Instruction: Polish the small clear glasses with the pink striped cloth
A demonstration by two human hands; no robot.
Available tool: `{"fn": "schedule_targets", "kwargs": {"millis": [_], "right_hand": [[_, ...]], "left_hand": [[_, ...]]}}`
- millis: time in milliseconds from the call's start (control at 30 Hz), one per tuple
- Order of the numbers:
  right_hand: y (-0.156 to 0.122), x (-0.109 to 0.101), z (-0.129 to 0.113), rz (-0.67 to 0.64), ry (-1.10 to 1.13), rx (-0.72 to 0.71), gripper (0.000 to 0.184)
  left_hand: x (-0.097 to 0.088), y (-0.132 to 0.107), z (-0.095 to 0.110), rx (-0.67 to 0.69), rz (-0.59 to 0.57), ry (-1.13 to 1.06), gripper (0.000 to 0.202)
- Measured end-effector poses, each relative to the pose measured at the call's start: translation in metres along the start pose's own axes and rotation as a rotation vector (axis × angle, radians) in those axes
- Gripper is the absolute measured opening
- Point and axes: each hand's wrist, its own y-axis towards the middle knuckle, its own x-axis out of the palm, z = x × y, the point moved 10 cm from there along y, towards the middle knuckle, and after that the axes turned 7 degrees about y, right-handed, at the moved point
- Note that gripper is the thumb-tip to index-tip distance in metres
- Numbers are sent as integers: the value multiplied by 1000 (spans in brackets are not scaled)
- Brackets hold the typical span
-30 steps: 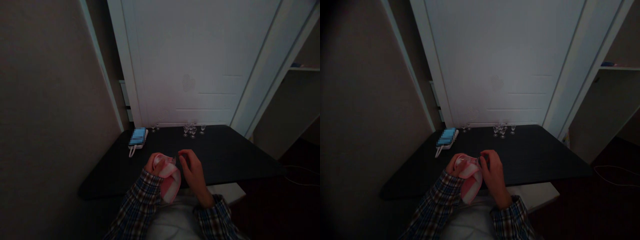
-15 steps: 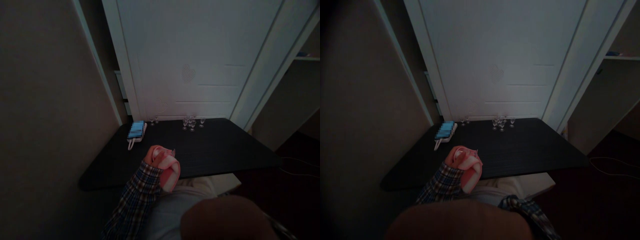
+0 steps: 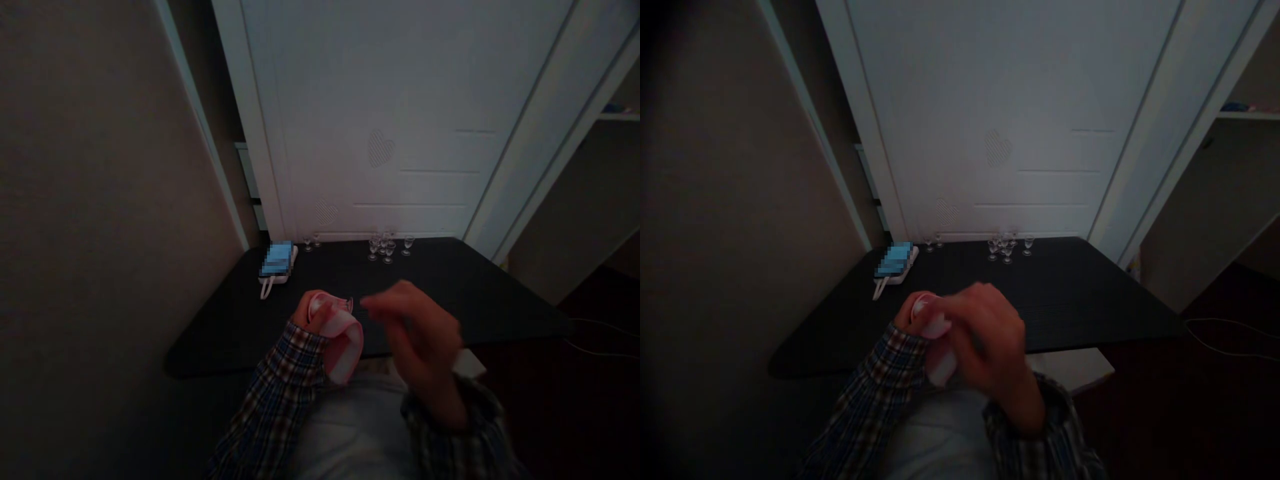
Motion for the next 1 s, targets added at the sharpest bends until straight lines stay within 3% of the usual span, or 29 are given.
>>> {"fn": "schedule_targets", "kwargs": {"millis": [133,200,300,367,633,1000], "right_hand": [[0,19,95,111,-123,267,20],[-9,37,113,47,-115,296,22],[-20,61,110,-103,-78,257,23],[-23,65,107,-132,-71,264,22],[-29,56,133,-49,83,450,19],[-34,48,139,36,169,491,20]], "left_hand": [[-13,1,1,39,95,43,32],[-17,1,1,45,131,31,33],[-19,2,3,53,149,32,32],[-18,3,2,55,151,49,31],[-19,3,-3,56,159,54,33],[-12,4,-4,96,114,26,35]]}}
